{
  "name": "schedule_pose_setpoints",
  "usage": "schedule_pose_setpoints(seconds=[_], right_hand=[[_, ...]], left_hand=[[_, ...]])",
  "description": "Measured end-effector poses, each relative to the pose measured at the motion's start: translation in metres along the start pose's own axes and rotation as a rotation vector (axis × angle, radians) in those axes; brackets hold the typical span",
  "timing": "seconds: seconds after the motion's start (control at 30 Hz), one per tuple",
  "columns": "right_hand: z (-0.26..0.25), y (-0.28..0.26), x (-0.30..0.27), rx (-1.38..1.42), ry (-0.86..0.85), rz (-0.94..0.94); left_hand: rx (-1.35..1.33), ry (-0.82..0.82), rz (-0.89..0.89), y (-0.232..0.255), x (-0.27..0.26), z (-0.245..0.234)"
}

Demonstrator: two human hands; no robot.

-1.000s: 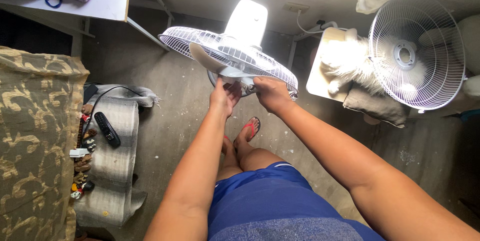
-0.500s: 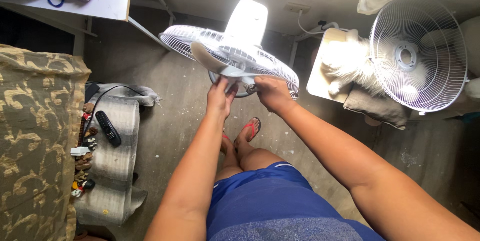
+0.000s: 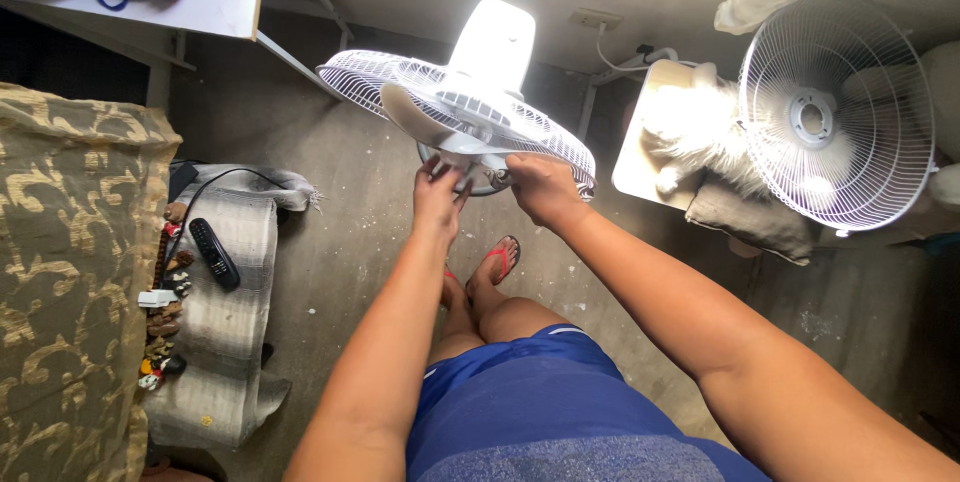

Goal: The person disassembles a white electric fan by removing the front grille, then the fan blades, and finally the rear grille. They wipe the fan blades with a cloth during the process. The video ends with the fan partially disassembled.

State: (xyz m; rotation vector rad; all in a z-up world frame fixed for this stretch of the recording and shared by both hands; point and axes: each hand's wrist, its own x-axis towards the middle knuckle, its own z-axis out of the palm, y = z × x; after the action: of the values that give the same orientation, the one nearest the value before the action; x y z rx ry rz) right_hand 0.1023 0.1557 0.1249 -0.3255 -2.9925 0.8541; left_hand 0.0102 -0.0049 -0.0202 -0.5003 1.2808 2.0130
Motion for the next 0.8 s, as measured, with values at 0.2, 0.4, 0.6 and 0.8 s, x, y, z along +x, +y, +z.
schedule_pose_setpoints(seconds=[0.2, 0.4, 0.6, 0.8], right_hand=[[0.004, 0.001, -0.002, 0.055, 0.066, -0.072], [0.006, 0.005, -0.003, 0.063, 0.033, -0.023], [0.009, 0.003, -0.006, 0.048, 0.042, -0.054], [0.006, 0.002, 0.001, -0.014, 0.041, -0.077]], left_hand=[[-0.388, 0.122, -0.275, 0.019, -0.014, 0.006], [-0.085, -0.102, -0.082, 0.027, -0.009, 0.013], [0.016, 0.142, 0.051, 0.016, -0.018, 0.012], [-0.308, -0.080, -0.330, 0.015, 0.005, 0.007]])
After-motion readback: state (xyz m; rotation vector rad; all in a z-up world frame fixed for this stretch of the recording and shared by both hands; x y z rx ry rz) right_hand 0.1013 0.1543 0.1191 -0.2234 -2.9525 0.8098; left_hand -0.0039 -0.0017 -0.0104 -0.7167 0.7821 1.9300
